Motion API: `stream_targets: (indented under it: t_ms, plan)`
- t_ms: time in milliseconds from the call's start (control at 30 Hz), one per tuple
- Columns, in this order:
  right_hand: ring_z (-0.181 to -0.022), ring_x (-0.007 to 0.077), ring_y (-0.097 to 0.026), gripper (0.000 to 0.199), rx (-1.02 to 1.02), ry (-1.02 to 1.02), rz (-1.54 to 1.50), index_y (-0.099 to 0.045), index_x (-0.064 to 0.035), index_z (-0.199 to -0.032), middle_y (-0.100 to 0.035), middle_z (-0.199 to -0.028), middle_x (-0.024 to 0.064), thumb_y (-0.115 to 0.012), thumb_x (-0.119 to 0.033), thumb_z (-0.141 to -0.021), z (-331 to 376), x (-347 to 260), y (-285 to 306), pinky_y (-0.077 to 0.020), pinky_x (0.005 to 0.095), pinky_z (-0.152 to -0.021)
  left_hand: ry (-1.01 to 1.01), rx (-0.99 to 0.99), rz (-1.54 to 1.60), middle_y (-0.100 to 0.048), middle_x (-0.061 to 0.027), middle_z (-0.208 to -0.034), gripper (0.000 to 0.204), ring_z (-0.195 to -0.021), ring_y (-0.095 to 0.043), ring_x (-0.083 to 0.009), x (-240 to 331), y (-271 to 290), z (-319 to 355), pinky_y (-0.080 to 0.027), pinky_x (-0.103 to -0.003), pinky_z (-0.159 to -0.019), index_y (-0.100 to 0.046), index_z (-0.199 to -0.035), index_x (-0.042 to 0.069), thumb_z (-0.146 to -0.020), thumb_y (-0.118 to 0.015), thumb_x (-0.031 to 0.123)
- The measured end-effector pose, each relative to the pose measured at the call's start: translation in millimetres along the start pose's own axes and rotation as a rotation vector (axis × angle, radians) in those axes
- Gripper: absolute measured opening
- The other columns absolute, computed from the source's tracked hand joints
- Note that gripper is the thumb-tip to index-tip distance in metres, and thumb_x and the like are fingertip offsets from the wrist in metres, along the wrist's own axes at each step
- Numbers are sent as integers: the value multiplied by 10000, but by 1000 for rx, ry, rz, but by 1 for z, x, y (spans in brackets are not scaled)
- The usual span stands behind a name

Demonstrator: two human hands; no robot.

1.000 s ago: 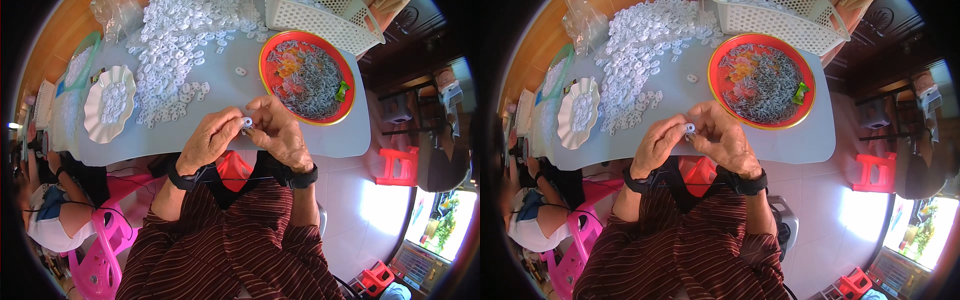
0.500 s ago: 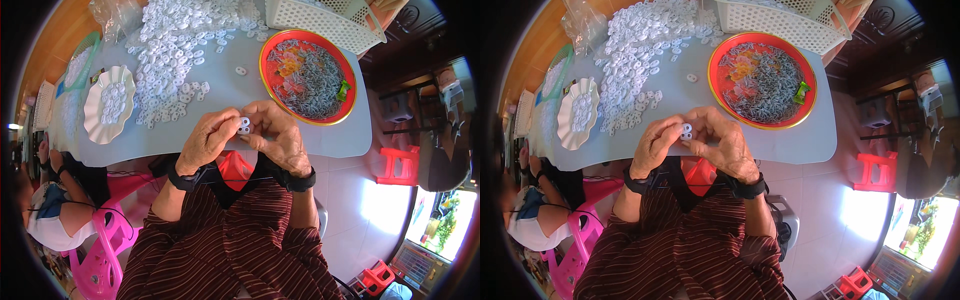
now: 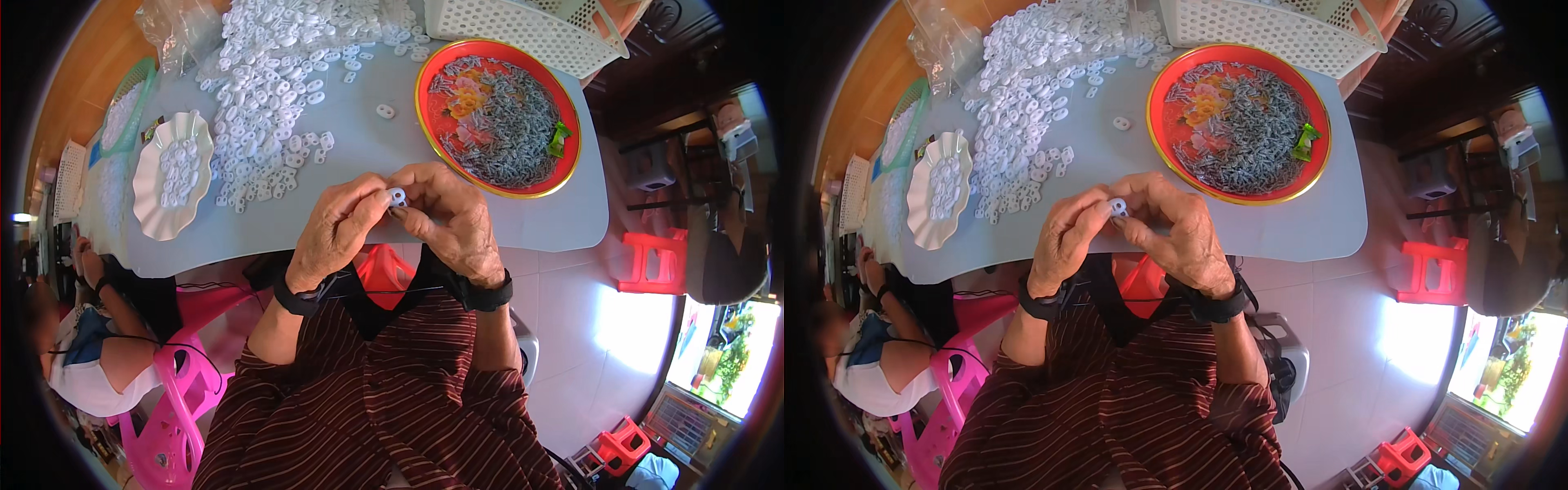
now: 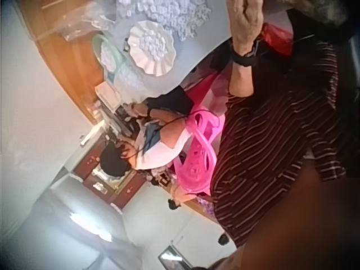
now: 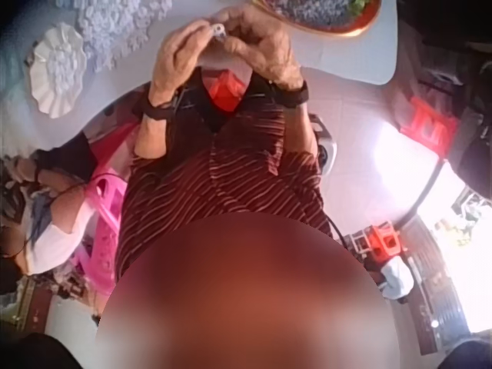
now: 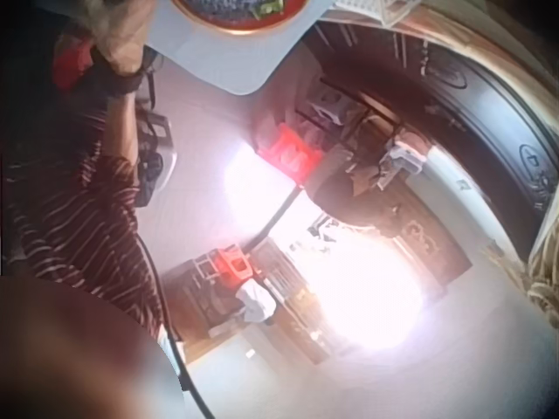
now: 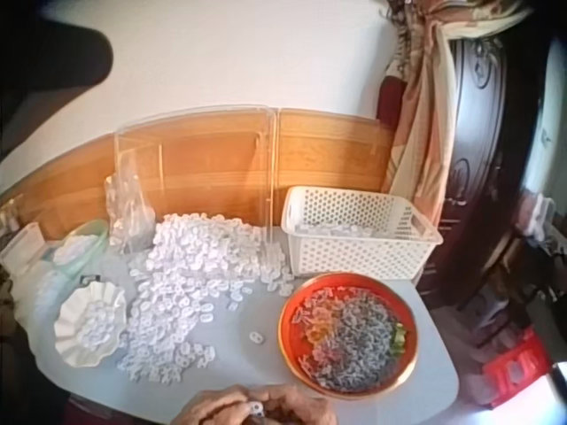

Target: The person picks up a white plastic piece and a small metal spring by hand, inserts the spring into the piece, and places the assembled unit into a red tray. This process is repeated multiple times, handling one plastic piece and one spring at a time.

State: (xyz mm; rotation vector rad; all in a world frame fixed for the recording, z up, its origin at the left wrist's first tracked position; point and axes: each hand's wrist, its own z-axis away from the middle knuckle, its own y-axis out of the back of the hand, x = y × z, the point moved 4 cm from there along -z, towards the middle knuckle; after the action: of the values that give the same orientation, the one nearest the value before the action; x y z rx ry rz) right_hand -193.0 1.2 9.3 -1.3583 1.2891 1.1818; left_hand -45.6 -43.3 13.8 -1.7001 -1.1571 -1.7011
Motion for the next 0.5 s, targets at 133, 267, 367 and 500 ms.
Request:
stream_targets:
  t_ms: [133,267,367,500]
  plan:
    - [-747,56,-524,290,-24,-18,-48,-535,10,-1124,-591,-885,26,-640,3,-853,1,1,1,-429,204,-632,-25,28,18,-451,-41,-640,322,-597,-382,-118,0,-2,-1,-343,-275,-542,-526,-835,-14,-962,-481,279]
    - [-676,90,-603,322,22,14,16,-572,-11,-1106,-627,-796,58,-633,54,-797,0,3,0,-484,245,-609,-58,11,-29,-448,-41,-632,318,-592,-376,-120,-3,0,-1,-341,-278,-538,-528,-840,-14,-962,-481,276]
    - [-647,99,-600,333,22,62,79,-573,-15,-1100,-620,-773,54,-670,28,-784,0,3,0,-480,246,-588,-34,31,-16,-429,-38,-621,320,-586,-362,-123,1,0,-1,-337,-283,-532,-524,-840,-17,-960,-483,277]
    - [-600,110,-588,356,38,90,196,-577,-29,-1077,-589,-709,39,-733,-29,-757,0,-9,-4,-473,257,-555,-31,65,4,-410,-34,-613,324,-581,-350,-122,-2,1,1,-331,-288,-526,-524,-839,-18,-958,-480,280]
